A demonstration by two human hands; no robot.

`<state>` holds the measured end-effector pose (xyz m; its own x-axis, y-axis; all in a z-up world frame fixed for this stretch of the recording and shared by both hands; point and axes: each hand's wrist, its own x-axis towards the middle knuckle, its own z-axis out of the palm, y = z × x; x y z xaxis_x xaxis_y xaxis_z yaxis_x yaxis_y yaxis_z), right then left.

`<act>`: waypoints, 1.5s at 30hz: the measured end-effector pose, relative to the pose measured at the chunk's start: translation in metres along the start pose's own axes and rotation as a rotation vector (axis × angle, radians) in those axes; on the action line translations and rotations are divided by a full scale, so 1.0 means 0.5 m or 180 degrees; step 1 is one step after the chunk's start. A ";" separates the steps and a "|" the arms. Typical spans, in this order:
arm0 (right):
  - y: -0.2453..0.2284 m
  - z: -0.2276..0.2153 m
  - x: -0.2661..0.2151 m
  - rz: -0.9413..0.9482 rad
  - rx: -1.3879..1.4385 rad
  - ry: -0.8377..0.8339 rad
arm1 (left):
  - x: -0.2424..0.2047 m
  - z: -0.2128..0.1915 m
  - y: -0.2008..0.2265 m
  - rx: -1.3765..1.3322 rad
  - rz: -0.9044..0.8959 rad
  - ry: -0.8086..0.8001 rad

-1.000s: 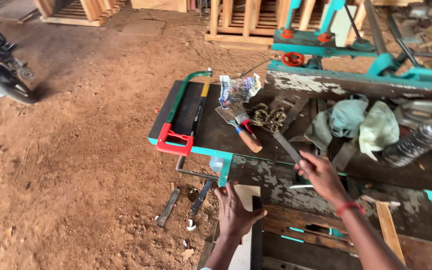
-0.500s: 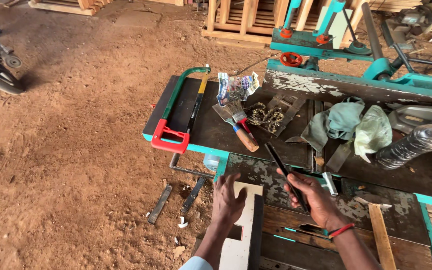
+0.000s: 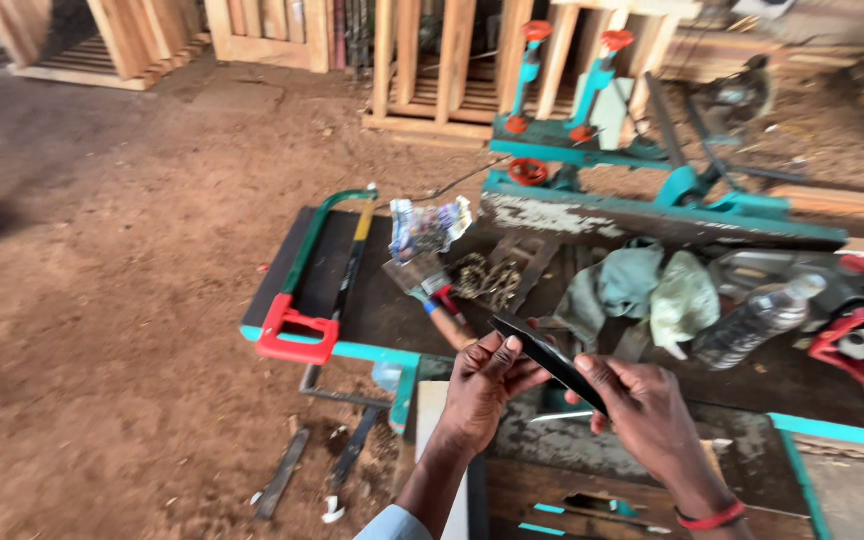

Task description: The person hammers nails into a white wooden frame using a hammer and a small wooden block as a guide. They then use a hand saw to cut a section of the frame. The person continues to hammer nails into the frame, securing the pieces together.

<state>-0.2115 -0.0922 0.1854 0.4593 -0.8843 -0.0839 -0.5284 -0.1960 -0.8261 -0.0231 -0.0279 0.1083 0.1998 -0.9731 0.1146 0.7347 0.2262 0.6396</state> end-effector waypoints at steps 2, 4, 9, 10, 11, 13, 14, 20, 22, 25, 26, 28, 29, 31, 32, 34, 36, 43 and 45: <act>-0.027 -0.048 0.001 -0.0020 -0.0257 0.0093 | 0.023 0.028 -0.006 -0.0273 -0.0140 -0.0111; -0.049 -0.085 0.004 0.0013 -0.0294 0.0157 | 0.046 0.055 -0.015 -0.0488 -0.0109 -0.0286; -0.076 -0.142 0.014 0.0581 -0.0116 0.0467 | 0.092 0.101 -0.026 -0.0732 -0.0177 -0.0471; -0.076 -0.147 0.014 0.0626 -0.0006 0.0489 | 0.097 0.103 -0.028 -0.0723 -0.0206 -0.0474; -0.075 -0.150 0.016 0.0609 0.0045 0.0468 | 0.101 0.104 -0.031 -0.0715 -0.0234 -0.0477; -0.072 -0.151 0.021 0.0573 0.0160 0.0430 | 0.109 0.100 -0.037 -0.0746 -0.0252 -0.0451; -0.072 -0.149 0.025 0.0673 0.0204 0.0419 | 0.113 0.095 -0.040 -0.0759 -0.0263 -0.0439; -0.038 -0.108 0.062 0.1226 0.0409 0.0113 | 0.123 0.067 -0.038 -0.0308 -0.0227 -0.0132; 0.012 -0.065 0.084 0.1270 0.0283 -0.0218 | 0.123 0.058 -0.040 0.0013 -0.0083 0.0294; 0.113 -0.009 0.121 0.0921 0.0126 -0.0421 | 0.135 0.030 -0.046 0.0469 -0.0107 0.1096; 0.141 -0.006 0.145 0.0784 -0.0021 -0.0259 | 0.140 0.013 -0.043 0.0631 -0.0142 0.1403; 0.185 -0.017 0.208 0.1006 -0.0782 0.0350 | 0.137 -0.025 -0.030 0.0651 -0.0178 0.1510; 0.202 -0.034 0.246 0.0990 -0.1233 0.0578 | 0.137 -0.041 -0.021 0.0665 -0.0196 0.1570; 0.234 -0.067 0.311 0.0004 -0.2292 0.1353 | 0.144 -0.064 -0.003 0.1266 -0.0254 0.1682; 0.248 -0.077 0.343 -0.0996 -0.2857 0.1912 | 0.151 -0.072 0.006 0.1564 -0.0277 0.1738; 0.275 -0.092 0.407 -0.0511 -0.3062 0.1441 | 0.168 -0.088 0.025 0.1317 -0.0305 0.1568; 0.307 -0.107 0.441 -0.0528 -0.3009 0.1396 | 0.178 -0.099 0.033 0.1110 -0.0300 0.1341; 0.179 -0.154 0.422 -0.1112 0.0295 0.2234 | 0.225 -0.120 0.040 0.1365 -0.0152 0.0664; 0.104 -0.105 0.365 -0.1455 0.0476 0.1834 | 0.241 -0.094 0.028 0.1601 -0.0021 0.0583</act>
<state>-0.1927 -0.2859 0.1563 0.1415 -0.8185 0.5569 -0.2531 -0.5737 -0.7790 0.0418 -0.1399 0.0953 0.3391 -0.9408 0.0035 0.3438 0.1273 0.9304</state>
